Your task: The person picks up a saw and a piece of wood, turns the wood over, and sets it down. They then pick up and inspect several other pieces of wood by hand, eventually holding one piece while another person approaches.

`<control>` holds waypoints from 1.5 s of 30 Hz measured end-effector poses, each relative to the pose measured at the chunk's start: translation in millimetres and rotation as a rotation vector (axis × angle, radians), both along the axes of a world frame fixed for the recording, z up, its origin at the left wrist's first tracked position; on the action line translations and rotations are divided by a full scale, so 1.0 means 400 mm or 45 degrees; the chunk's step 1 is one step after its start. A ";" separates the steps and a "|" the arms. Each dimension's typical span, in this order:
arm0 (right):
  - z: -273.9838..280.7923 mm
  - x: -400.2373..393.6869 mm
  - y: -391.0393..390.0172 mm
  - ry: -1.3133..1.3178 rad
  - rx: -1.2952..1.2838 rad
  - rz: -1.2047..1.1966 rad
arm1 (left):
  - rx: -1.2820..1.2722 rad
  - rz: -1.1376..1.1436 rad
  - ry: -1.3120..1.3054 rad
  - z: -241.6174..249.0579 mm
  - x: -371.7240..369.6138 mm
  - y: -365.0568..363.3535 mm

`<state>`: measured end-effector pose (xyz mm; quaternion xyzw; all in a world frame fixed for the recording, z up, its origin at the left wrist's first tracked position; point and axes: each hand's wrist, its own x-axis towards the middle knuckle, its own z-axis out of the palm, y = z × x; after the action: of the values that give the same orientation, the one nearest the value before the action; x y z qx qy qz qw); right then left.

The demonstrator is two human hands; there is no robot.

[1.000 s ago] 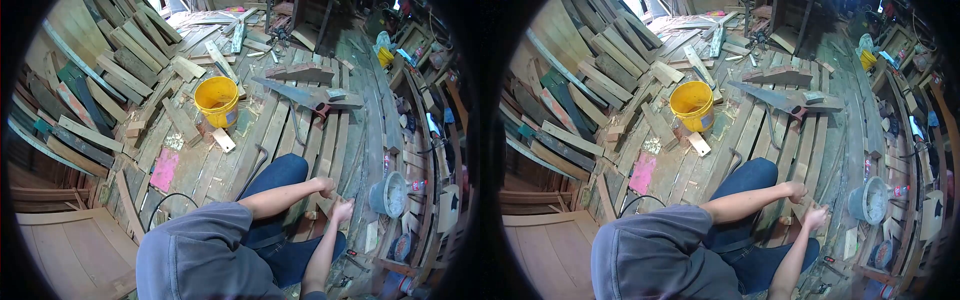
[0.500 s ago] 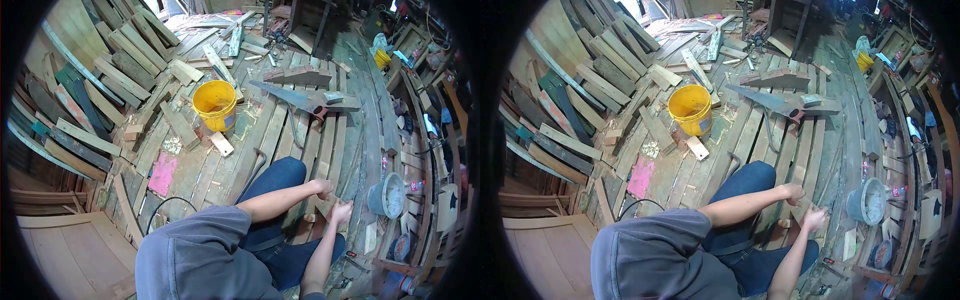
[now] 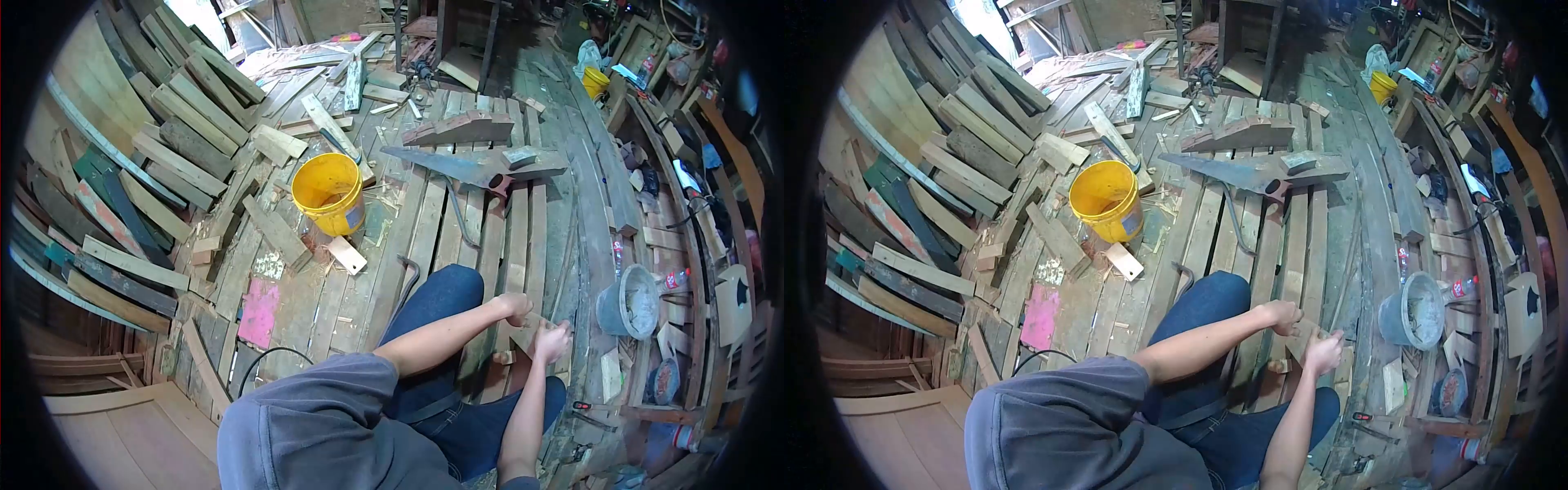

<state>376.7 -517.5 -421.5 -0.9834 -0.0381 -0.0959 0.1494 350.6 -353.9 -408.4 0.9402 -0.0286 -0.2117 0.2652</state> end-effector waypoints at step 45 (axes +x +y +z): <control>-0.009 0.012 -0.005 0.086 0.074 -0.100 | -0.027 -0.094 -0.011 -0.057 0.023 -0.011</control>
<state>381.3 -519.6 -425.1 -0.9820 0.0084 -0.0694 0.1752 359.6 -358.3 -431.0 0.9366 -0.0668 -0.2168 0.2672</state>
